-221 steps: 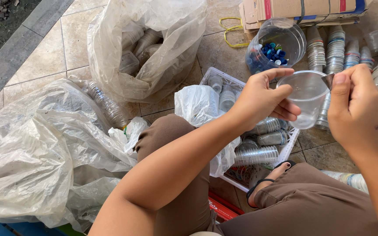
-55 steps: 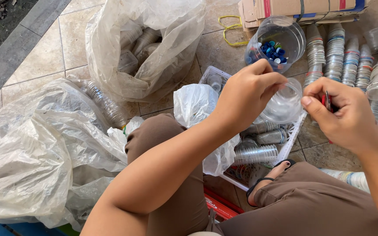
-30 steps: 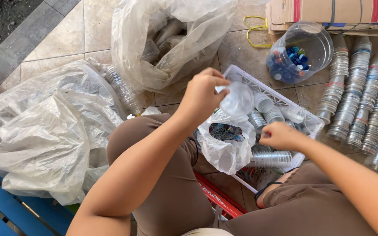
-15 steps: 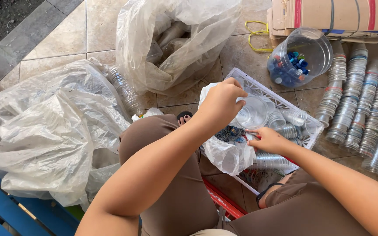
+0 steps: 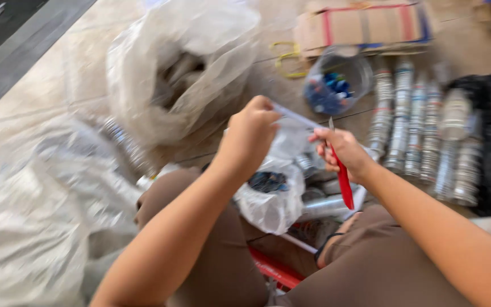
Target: Cutting and sorting plastic cups for recycling using a hand tool
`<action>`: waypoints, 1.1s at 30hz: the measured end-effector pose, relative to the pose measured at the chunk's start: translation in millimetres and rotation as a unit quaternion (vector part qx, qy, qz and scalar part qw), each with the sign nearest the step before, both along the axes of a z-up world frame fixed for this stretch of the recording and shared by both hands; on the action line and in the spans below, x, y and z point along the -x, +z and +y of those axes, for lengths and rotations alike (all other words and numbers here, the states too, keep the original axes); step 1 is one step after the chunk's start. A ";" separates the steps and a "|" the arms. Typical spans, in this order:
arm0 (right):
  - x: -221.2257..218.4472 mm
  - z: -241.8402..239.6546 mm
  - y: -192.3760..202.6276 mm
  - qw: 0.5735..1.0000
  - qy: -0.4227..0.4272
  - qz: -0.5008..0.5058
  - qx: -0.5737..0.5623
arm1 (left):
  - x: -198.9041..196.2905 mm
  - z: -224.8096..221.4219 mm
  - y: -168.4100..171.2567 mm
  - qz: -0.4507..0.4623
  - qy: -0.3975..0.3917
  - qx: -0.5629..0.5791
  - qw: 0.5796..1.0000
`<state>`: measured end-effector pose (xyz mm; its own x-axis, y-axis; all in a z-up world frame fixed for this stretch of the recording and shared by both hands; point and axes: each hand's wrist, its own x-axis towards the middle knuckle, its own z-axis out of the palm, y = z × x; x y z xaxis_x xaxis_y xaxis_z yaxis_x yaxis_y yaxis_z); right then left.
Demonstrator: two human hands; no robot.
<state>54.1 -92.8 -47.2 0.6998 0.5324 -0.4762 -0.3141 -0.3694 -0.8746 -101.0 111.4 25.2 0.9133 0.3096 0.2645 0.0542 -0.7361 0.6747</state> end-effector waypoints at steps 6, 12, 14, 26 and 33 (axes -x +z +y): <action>14.8 -38.3 79.3 0.947 0.050 -0.311 0.064 | -59.5 -17.8 -5.7 0.039 -0.160 -0.036 0.986; 34.3 -105.9 113.5 0.950 -0.165 -0.264 0.023 | -89.1 -61.2 23.9 -0.028 -0.232 -0.023 0.972; 40.9 -123.8 125.1 0.950 -0.215 -0.226 0.001 | -91.2 -76.9 45.8 -0.075 -0.257 -0.003 0.964; 100.3 -204.9 139.3 0.838 -0.488 -0.057 -0.237 | -126.7 -185.8 68.2 -0.081 -0.443 0.447 0.773; 122.1 -222.7 143.8 0.807 -0.513 -0.093 -0.275 | -103.2 -197.9 83.5 -0.014 -0.444 0.492 0.749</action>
